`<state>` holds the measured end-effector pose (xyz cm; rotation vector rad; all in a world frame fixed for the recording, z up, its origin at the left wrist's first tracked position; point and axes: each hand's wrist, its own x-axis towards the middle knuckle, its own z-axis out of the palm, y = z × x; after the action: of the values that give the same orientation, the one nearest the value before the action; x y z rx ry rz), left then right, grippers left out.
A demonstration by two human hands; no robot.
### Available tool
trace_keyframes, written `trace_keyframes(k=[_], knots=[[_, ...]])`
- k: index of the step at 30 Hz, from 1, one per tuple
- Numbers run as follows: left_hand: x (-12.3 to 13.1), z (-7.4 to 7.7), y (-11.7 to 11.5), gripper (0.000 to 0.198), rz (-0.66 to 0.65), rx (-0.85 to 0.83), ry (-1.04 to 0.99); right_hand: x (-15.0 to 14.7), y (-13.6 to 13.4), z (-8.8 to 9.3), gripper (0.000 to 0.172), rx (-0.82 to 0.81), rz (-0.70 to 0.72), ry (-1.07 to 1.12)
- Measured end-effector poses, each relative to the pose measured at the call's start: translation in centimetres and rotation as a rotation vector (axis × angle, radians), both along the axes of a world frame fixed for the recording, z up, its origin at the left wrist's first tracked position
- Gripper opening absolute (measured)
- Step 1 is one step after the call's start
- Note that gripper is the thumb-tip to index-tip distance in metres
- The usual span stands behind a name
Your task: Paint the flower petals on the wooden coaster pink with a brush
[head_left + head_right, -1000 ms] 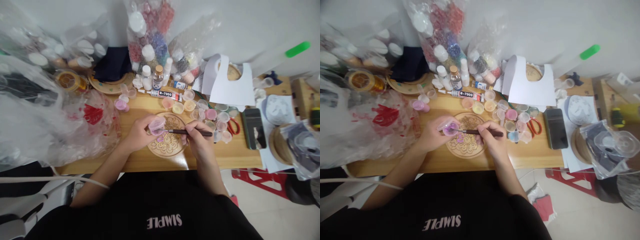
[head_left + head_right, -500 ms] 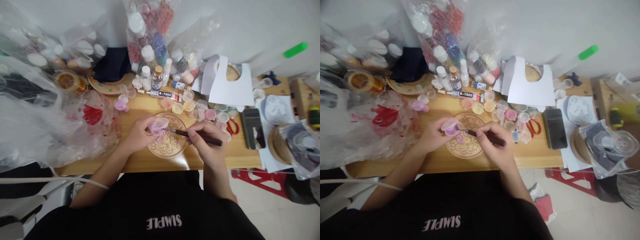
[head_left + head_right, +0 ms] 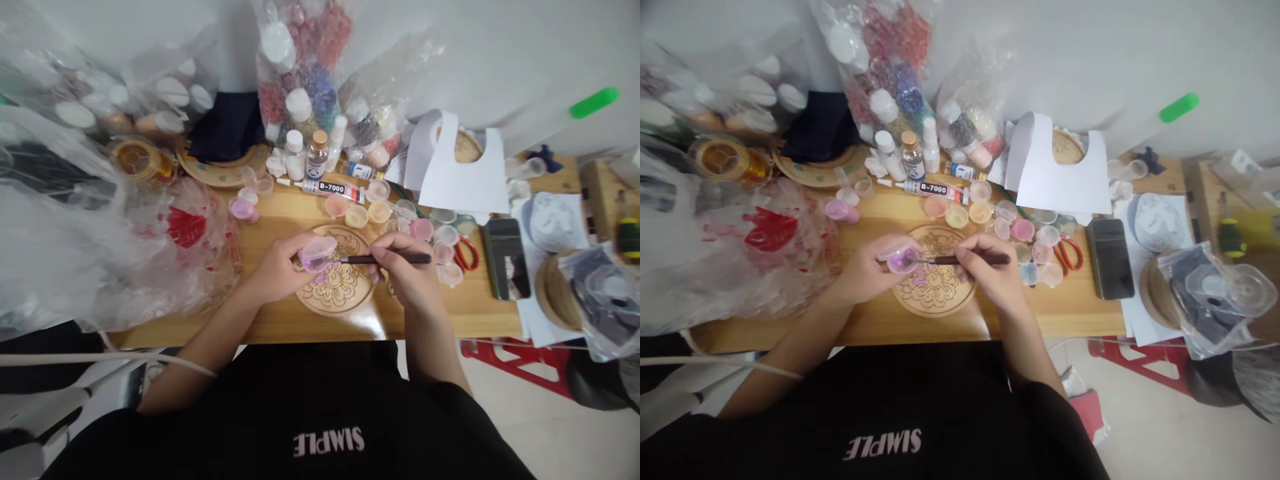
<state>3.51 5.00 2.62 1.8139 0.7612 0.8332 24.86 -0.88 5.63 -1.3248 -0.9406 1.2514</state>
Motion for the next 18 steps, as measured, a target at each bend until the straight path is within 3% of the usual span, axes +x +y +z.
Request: trace_keyframes(k=[8, 18], knots=[[-0.09, 0.01, 0.04, 0.015, -0.003, -0.005, 0.03, -0.76, -0.41, -0.68, 0.018, -0.042, -0.106, 0.141], [-0.23, -0.71, 0.05, 0.021, 0.025, -0.002, 0.051, -0.45, -0.86, -0.91, 0.017, -0.033, -0.14, 0.125]])
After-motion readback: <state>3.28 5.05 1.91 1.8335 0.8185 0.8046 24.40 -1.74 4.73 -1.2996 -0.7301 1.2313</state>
